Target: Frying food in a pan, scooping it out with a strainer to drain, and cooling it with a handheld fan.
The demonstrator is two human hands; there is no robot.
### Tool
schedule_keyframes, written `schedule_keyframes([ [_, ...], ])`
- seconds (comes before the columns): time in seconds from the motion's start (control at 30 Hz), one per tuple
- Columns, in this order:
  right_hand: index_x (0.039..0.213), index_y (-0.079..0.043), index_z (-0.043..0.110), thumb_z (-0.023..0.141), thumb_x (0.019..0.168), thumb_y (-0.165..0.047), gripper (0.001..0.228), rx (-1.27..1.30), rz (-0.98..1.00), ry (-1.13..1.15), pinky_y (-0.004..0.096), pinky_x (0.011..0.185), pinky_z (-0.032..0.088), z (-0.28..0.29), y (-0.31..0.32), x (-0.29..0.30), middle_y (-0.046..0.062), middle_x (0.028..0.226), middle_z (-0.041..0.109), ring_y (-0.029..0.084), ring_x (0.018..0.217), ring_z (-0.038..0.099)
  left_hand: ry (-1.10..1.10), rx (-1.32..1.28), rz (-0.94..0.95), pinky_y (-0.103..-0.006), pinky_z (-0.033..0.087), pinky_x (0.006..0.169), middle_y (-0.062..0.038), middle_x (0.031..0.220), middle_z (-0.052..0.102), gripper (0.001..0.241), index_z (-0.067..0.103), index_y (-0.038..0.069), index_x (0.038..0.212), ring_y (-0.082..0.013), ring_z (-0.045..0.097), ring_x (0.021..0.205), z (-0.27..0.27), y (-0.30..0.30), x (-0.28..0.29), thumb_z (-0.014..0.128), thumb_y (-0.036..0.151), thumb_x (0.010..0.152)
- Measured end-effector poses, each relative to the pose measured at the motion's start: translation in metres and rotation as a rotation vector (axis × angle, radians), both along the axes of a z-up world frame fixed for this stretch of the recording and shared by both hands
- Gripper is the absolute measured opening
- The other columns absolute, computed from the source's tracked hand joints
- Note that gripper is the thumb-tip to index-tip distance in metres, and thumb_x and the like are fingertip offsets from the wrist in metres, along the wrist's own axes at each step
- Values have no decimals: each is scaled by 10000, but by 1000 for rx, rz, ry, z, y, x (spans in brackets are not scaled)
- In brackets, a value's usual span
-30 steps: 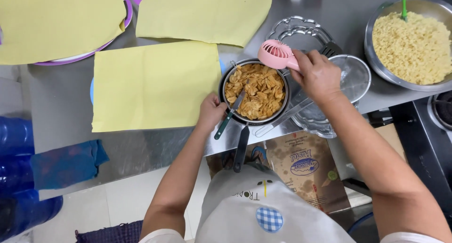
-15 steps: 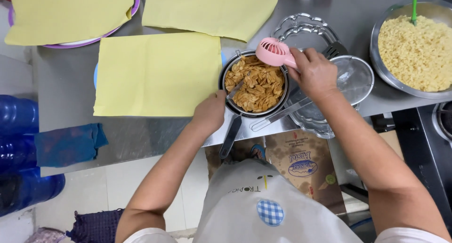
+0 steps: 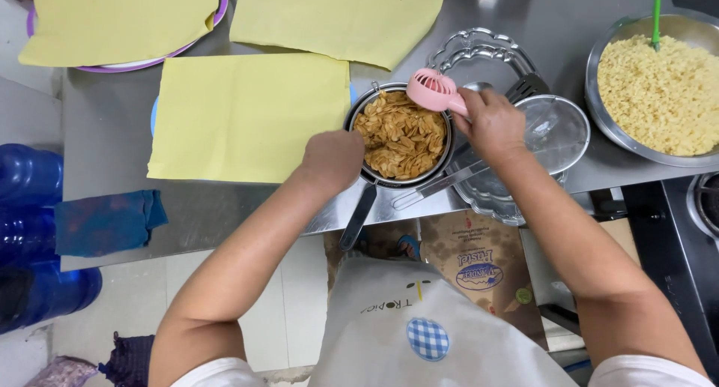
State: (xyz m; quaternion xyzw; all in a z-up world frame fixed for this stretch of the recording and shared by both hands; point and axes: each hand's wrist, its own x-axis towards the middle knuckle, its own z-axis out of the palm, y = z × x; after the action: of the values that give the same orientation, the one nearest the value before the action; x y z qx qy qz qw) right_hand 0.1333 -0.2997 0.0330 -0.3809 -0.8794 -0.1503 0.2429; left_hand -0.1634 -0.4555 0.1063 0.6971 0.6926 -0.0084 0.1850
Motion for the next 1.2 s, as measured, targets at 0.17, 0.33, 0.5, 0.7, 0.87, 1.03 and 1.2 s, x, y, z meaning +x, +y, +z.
schedule_keyframes([
  [0.17,1311,-259,704,673,1033,-502,371,-64,17,20,365,781,630,-14,-9,0,24,911,707,260,840,767,48,-58,-11,-579,594,552,-220,792,723,228,724,-35,998,-422,763,741,25,-23,2,505,28,1011],
  [0.33,1332,-254,683,655,1048,-479,364,-131,-5,57,406,780,633,-25,-16,-1,53,894,707,302,829,767,48,-48,-67,-569,608,601,-217,828,736,237,729,-41,1023,-423,767,789,35,-24,2,495,-2,1018],
  [0.5,1356,-208,671,676,1060,-433,372,-195,-9,137,446,809,632,-26,-18,-2,111,948,728,346,875,769,-41,-72,-78,-545,619,672,-206,901,741,239,705,-38,1171,-404,762,860,24,-24,-22,566,31,989],
  [0.7,1346,-283,660,640,1069,-482,341,-264,-23,101,453,817,634,-17,-19,-5,77,1002,721,333,915,771,-79,-72,-86,-561,619,724,-216,939,749,268,697,-55,1206,-398,757,894,19,-21,-30,591,-3,966],
  [0.87,1357,-280,654,628,1070,-497,360,-313,-32,89,498,803,626,-25,-8,-2,100,1001,737,360,907,766,-107,-34,-61,-512,608,730,-175,894,741,251,712,0,1181,-380,749,877,4,-18,-35,580,41,971],
  [1.03,1369,-290,644,627,1061,-501,375,-347,-25,83,501,821,619,-29,-3,-5,94,1028,746,357,943,766,-121,1,-65,-533,602,742,-168,876,724,269,678,14,1218,-388,745,893,-18,-13,-29,582,62,971],
  [1.2,1369,-312,654,654,1033,-495,383,-409,-23,156,509,801,627,-44,-6,-6,91,1097,738,376,943,758,-367,65,96,-542,603,811,-197,949,756,306,684,33,1279,-434,743,951,-49,-16,-34,521,147,1046],
])
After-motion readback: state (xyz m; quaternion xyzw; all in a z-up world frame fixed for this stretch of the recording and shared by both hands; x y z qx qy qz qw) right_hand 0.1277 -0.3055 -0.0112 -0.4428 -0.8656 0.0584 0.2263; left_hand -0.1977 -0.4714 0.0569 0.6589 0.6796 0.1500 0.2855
